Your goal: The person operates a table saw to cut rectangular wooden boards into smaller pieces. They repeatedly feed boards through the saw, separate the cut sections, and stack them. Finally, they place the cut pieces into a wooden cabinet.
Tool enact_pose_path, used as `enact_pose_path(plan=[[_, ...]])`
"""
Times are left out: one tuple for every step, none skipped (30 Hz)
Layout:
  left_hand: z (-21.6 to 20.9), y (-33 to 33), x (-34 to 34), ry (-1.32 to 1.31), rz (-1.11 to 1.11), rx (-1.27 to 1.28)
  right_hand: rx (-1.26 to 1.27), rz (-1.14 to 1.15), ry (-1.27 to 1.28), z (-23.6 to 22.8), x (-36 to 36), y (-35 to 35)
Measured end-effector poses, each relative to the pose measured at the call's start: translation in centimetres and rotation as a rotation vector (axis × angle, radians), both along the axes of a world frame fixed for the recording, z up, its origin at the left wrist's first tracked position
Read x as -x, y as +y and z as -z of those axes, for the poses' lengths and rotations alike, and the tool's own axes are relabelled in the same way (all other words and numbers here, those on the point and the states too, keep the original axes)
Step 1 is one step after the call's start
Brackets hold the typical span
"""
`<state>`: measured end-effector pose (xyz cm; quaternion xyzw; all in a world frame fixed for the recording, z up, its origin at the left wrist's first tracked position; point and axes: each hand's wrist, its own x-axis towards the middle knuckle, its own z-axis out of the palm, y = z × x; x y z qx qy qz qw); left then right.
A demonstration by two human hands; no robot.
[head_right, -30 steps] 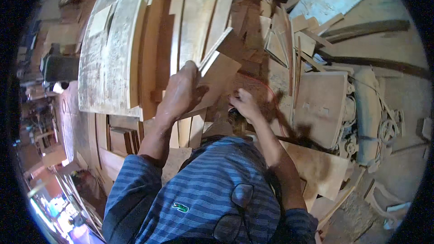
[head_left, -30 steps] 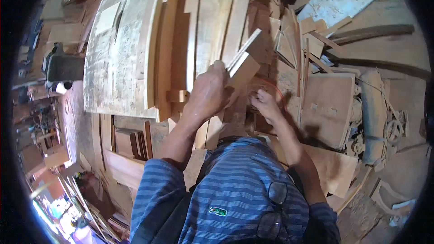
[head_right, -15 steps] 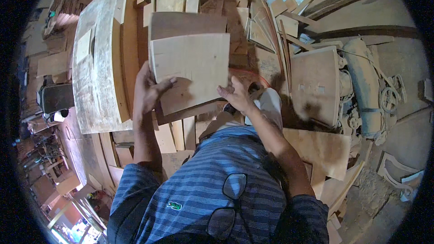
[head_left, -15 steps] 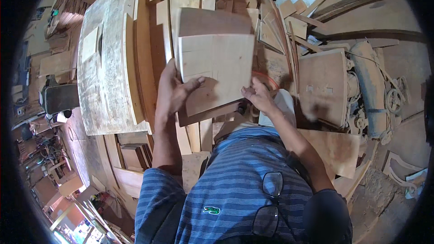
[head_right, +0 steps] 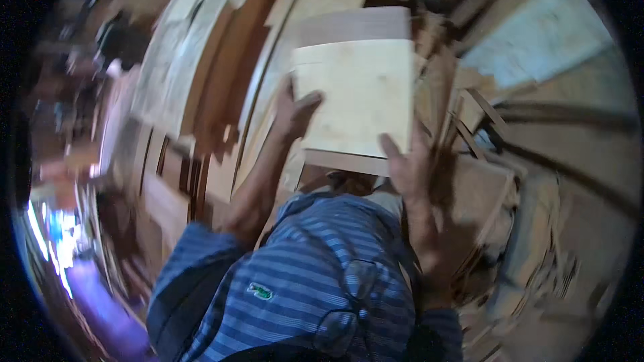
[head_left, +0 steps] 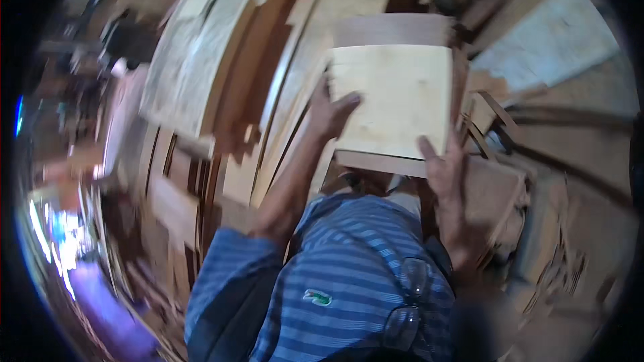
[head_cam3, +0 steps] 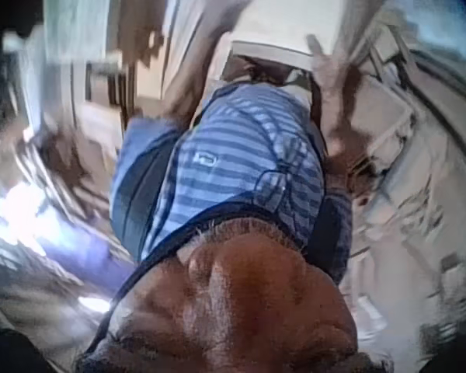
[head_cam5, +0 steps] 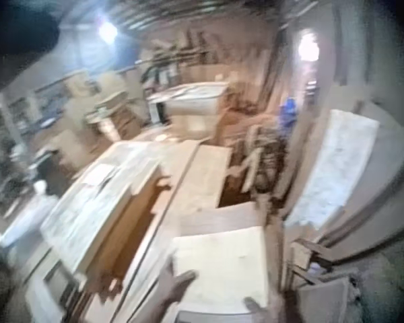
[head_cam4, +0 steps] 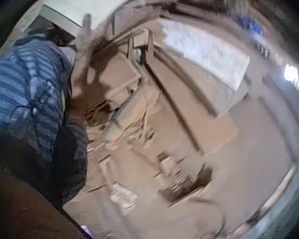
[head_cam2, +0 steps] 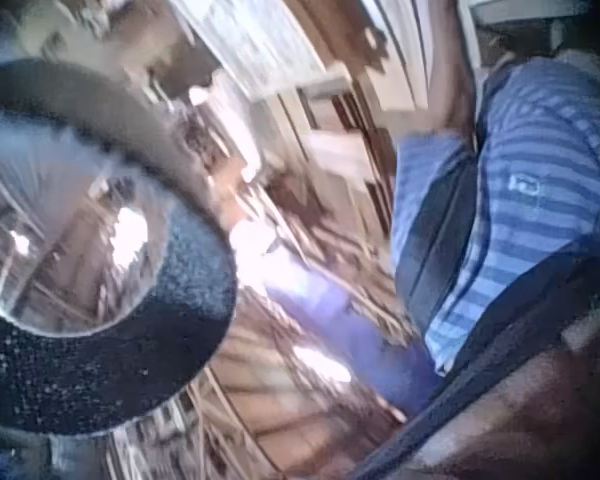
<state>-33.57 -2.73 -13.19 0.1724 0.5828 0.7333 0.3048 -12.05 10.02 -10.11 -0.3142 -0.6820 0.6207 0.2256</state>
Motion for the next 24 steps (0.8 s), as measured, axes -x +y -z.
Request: enact_pose_path(plan=[[0.1, 1.3, -0.9, 0.114, -0.035, 0.086, 0.105, -0.007, 0.028, -0.5, -0.6, 1.0], [0.5, 2.7, -1.7, 0.024, -0.005, 0.012, -0.021, 0.007, 0.04, 0.2, -1.2, 2.3], [0.7, 3.7, -2.8, -0.064, 0.032, -0.07, -0.027, 0.001, 0.085, 0.6, -1.9, 3.1], [0.6, 4.5, -3.9, -0.159, 0.035, -0.117, -0.062, -0.008, 0.066, 0.6, -2.7, 4.0], [0.4, 5.0, -4.9, -0.252, 0.039, -0.167, -0.098, -0.014, 0.049, 0.7, -3.2, 4.6], [1.8, 5.3, -4.9, -0.118, 0.035, -0.039, -0.123, -0.047, 0.023, 0.2, -3.3, 5.0], [2.6, 5.8, -5.5, -0.165, 0.009, -0.04, -0.15, -0.079, 0.001, -0.2, -3.6, 5.9], [3.4, 6.2, -6.0, -0.213, -0.016, -0.042, -0.177, -0.109, -0.022, -0.7, -3.8, 6.6], [3.2, 7.0, -6.5, -0.258, -0.032, -0.049, -0.192, -0.139, -0.031, -1.3, -3.9, 7.6], [2.3, 7.5, -7.2, -0.283, -0.083, 0.055, -0.208, -0.169, -0.04, -1.9, -3.9, 8.1], [2.8, 8.0, -7.5, -0.33, -0.096, -0.013, -0.223, -0.198, -0.049, -2.5, -4.0, 8.7], [3.3, 8.6, -7.9, -0.377, -0.106, -0.082, -0.237, -0.252, -0.075, -3.1, -4.2, 9.5], [3.8, 8.9, -8.2, -0.424, -0.115, -0.151, -0.269, -0.323, -0.048, -3.1, -4.2, 10.0], [4.3, 8.9, -8.5, -0.498, -0.128, -0.154, -0.301, -0.392, -0.021, -3.1, -4.1, 10.5], [4.3, 9.1, -8.7, -0.572, -0.127, -0.155, -0.333, -0.447, 0.004, -3.0, -4.0, 11.1], [4.3, 9.4, -9.0, -0.653, -0.115, -0.155, -0.356, -0.487, 0.018, -3.7, -3.7, 11.2], [4.6, 9.2, -9.2, -0.746, -0.06, -0.272, -0.374, -0.535, 0.039, -4.4, -3.2, 11.2], [5.3, 8.9, -9.6, -0.843, -0.005, -0.399, -0.392, -0.598, 0.061, -4.7, -2.7, 11.1], [5.9, 8.9, -9.6, -0.939, 0.06, -0.525, -0.478, -0.647, 0.085, -5.4, -2.2, 11.2], [7.0, 9.0, -9.9, -0.924, 0.051, -0.509, -0.51, -0.661, 0.125, -5.7, -1.8, 11.2], [7.9, 9.0, -10.0, -0.929, 0.061, -0.503, -0.536, -0.677, 0.168, -5.6, -1.3, 11.0], [8.3, 9.4, -10.2, -0.951, 0.083, -0.508, -0.546, -0.685, 0.215, -6.0, -0.7, 10.9], [8.7, 9.6, -10.2, -0.977, 0.117, -0.523, -0.571, -0.676, 0.192, -6.5, -0.3, 10.7], [9.0, 9.8, -10.2, -1.001, 0.155, -0.543, -0.53, -0.668, 0.173, -6.8, -0.1, 10.5]])
